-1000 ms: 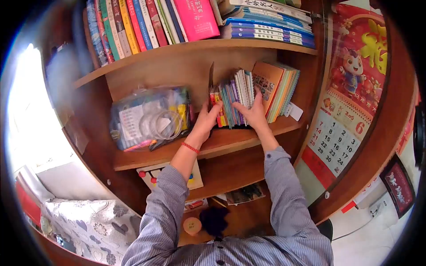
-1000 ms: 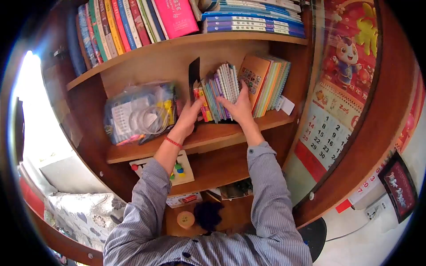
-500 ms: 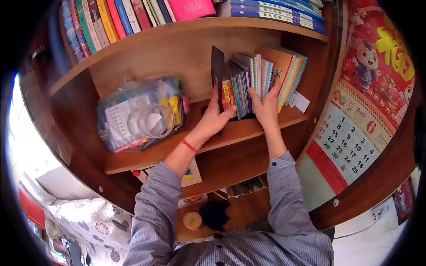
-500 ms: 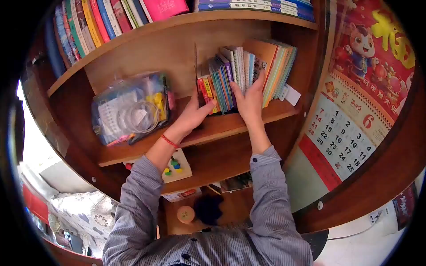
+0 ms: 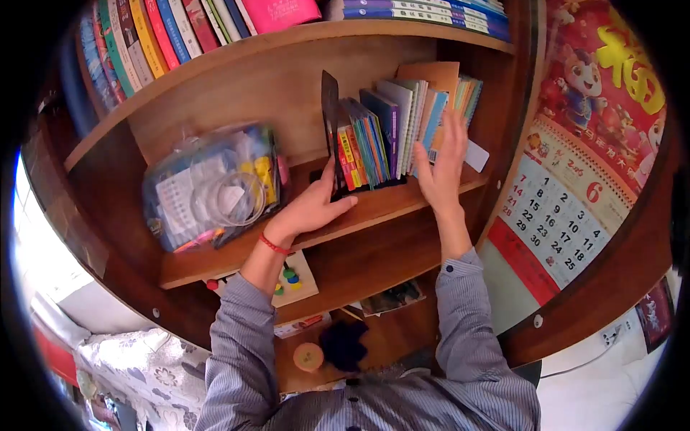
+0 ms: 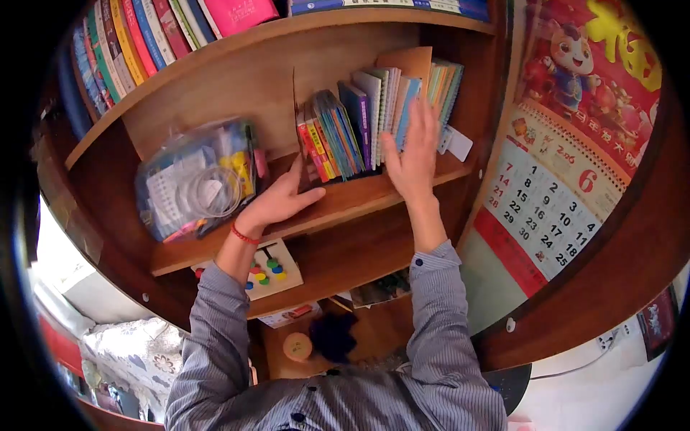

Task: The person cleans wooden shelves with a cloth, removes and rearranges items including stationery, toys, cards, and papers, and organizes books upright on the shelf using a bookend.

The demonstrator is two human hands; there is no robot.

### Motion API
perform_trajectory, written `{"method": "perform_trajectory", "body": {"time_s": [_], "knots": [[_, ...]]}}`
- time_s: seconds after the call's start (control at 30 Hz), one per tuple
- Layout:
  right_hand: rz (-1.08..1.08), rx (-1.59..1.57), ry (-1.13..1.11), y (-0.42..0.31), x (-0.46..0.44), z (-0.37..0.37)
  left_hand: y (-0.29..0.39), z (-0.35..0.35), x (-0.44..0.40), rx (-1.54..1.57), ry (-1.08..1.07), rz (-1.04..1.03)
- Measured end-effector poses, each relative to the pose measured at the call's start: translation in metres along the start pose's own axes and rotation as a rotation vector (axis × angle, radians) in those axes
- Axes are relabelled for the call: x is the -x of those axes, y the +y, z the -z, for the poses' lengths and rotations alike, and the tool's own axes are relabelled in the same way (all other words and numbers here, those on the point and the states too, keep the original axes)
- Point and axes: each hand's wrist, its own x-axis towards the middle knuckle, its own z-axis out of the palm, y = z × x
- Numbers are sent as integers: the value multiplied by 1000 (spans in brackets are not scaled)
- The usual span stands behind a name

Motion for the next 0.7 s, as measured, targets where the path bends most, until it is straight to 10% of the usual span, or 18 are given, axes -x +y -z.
{"method": "perform_trajectory", "body": {"time_s": [0.33,0.53,0.7], "knots": [[-87,91,-222,10,6,-4,9,6,-6,-263,162,150],[-59,168,-203,5,21,-7,21,-2,-3,132,141,127],[-164,-62,-176,20,21,-3,10,1,-2,-312,129,1]]}}
